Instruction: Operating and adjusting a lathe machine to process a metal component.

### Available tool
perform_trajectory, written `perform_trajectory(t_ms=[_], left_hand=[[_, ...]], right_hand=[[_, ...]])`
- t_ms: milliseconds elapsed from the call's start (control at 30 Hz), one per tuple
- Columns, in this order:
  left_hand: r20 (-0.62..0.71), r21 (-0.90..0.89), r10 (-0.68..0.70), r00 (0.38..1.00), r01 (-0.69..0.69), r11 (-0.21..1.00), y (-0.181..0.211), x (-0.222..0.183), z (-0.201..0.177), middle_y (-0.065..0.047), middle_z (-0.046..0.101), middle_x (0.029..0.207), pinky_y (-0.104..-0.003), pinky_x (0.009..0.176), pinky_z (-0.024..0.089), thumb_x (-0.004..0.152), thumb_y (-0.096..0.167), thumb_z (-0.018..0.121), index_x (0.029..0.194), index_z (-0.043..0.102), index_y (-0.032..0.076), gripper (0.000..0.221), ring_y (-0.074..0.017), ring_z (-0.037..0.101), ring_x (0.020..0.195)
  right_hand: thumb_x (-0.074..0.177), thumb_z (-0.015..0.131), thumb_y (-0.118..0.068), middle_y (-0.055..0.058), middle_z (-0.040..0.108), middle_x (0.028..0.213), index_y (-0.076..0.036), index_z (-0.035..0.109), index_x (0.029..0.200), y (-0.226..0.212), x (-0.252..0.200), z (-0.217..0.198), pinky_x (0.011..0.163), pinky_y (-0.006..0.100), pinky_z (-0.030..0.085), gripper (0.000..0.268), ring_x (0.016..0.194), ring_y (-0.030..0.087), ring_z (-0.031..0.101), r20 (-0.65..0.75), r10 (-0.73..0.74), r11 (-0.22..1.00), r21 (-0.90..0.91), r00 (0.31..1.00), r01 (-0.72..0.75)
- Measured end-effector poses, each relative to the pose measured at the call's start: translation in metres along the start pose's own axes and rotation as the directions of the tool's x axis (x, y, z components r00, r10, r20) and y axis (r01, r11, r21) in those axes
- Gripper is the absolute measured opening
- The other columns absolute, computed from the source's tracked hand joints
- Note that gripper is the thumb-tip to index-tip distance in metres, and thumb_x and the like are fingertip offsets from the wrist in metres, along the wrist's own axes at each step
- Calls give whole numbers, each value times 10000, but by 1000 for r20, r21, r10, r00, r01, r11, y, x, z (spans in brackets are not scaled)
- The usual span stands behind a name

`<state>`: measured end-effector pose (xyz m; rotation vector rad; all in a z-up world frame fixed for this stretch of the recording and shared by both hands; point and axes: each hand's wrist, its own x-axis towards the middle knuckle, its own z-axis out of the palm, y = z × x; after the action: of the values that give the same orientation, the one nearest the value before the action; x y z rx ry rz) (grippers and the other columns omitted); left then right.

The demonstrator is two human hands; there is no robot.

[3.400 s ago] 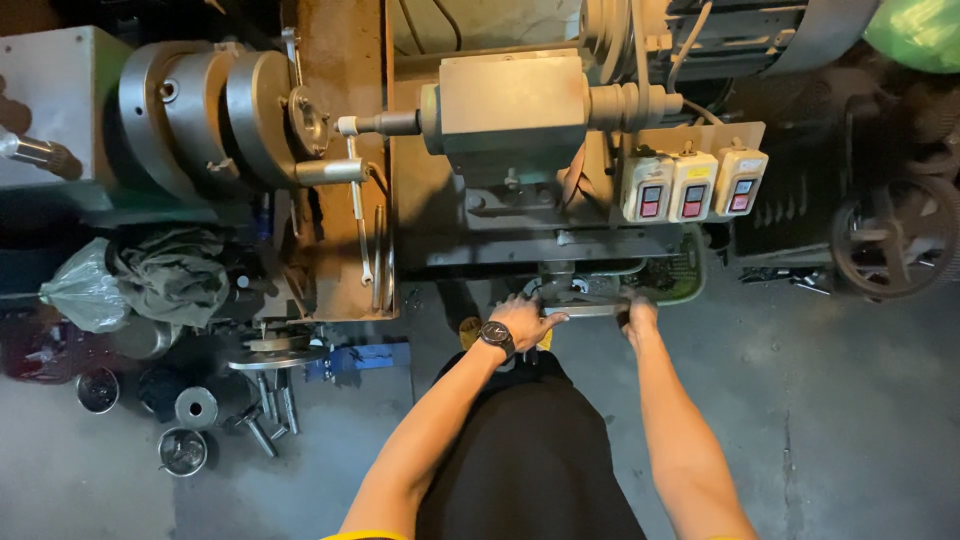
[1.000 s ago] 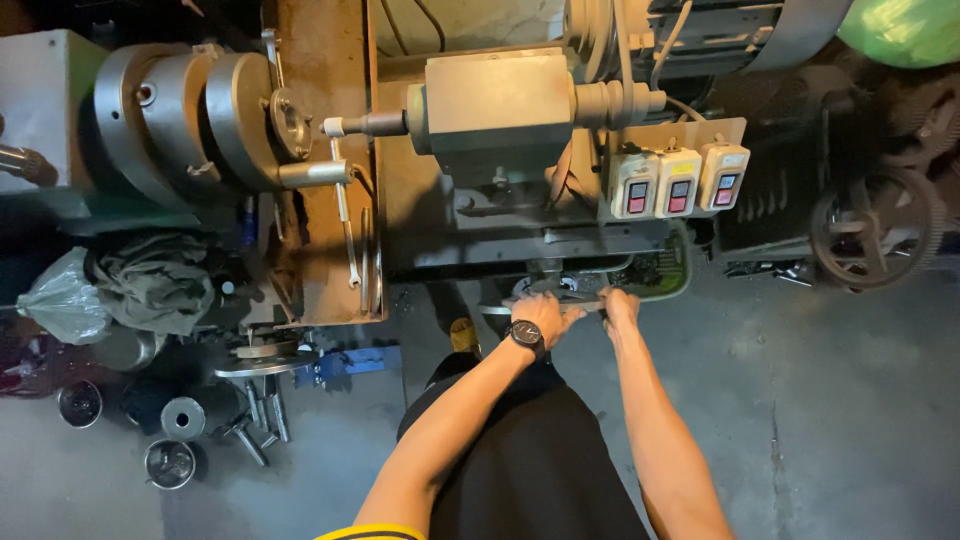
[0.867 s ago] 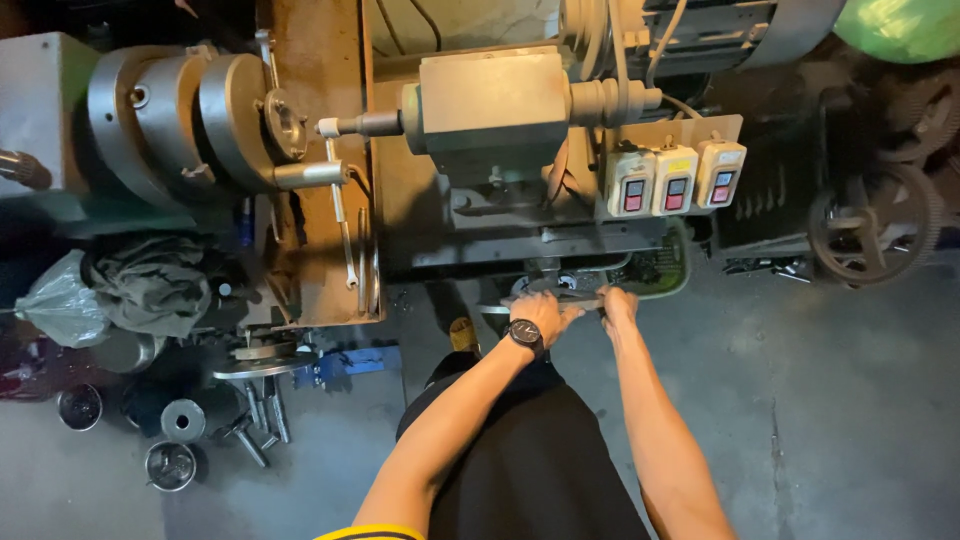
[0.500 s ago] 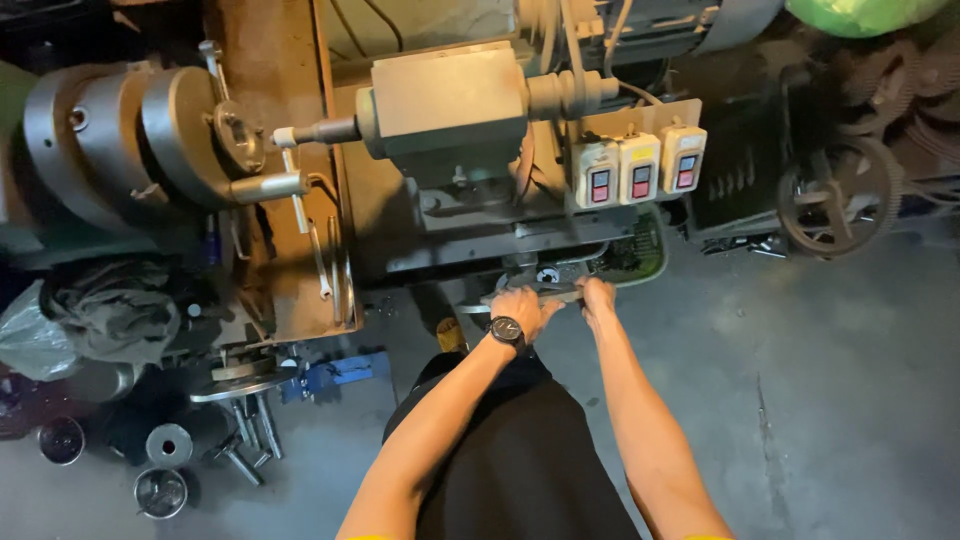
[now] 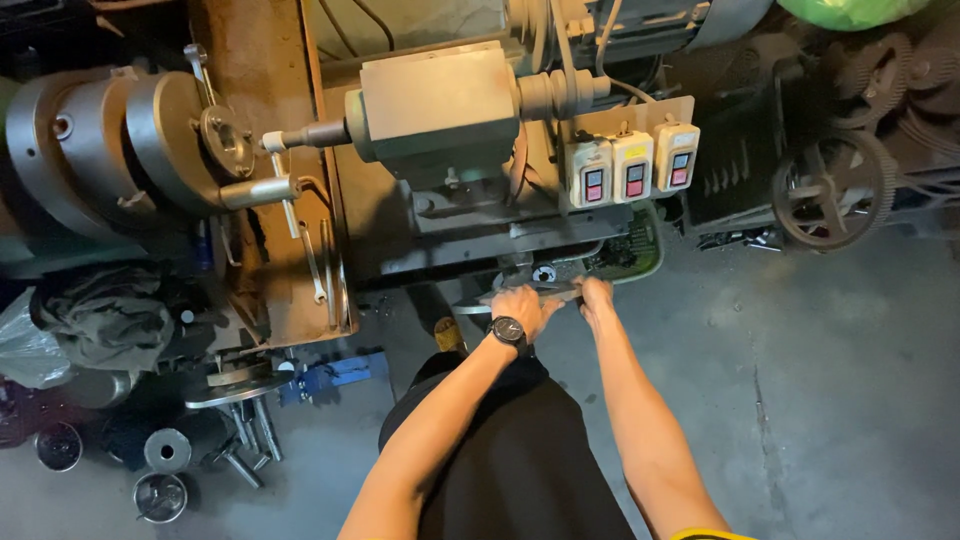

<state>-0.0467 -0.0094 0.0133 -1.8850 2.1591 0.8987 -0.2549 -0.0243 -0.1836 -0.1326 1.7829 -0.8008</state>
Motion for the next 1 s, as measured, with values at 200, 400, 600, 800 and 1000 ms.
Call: perform_trajectory(t_ms=[200, 400, 600, 800, 1000], left_hand=[[51, 45, -16, 999, 14, 999, 8, -1, -13, -190, 753, 952, -409, 819, 564, 955, 713, 500, 1019, 722, -30, 777, -305, 744, 899], [-34, 41, 32, 999, -31, 999, 5, 4, 5, -175, 756, 922, -416, 836, 544, 936, 696, 534, 959, 751, -7, 736, -311, 733, 891], [17, 44, 41, 999, -41, 998, 7, 8, -1, -169, 755, 921, -413, 796, 549, 930, 703, 553, 940, 753, -9, 739, -309, 733, 886], [-17, -102, 88, 996, -90, 991, -12, 9, 10, -218, 739, 973, -461, 826, 557, 894, 695, 578, 949, 754, -31, 750, -367, 725, 914], [46, -258, 160, 986, -143, 955, -68, 17, 14, -321, 696, 1039, -530, 842, 553, 890, 726, 563, 1160, 638, -104, 876, -445, 690, 964]], right_hand=[[877, 627, -20, 151, 662, 863, 50, 678, 920, 32, 50, -7, 411, 321, 454, 97, 639, 198, 631, 88, -44, 982, 189, 995, 27], [933, 573, -104, 172, 670, 873, 20, 688, 943, 6, 16, -5, 356, 315, 328, 170, 603, 207, 575, 108, 45, 998, 45, 993, -50], [970, 555, -163, 93, 609, 785, -67, 657, 954, 10, 27, -11, 329, 306, 232, 142, 472, 160, 441, 142, 67, 997, 16, 988, -70], [996, 484, -250, 43, 525, 692, -99, 656, 943, 34, 69, -21, 315, 303, 185, 235, 392, 143, 306, 204, 132, 991, -38, 970, -127], [975, 581, -221, 43, 511, 668, -102, 595, 867, 35, 80, -22, 330, 313, 193, 162, 407, 153, 307, 229, 164, 985, -85, 959, -149]])
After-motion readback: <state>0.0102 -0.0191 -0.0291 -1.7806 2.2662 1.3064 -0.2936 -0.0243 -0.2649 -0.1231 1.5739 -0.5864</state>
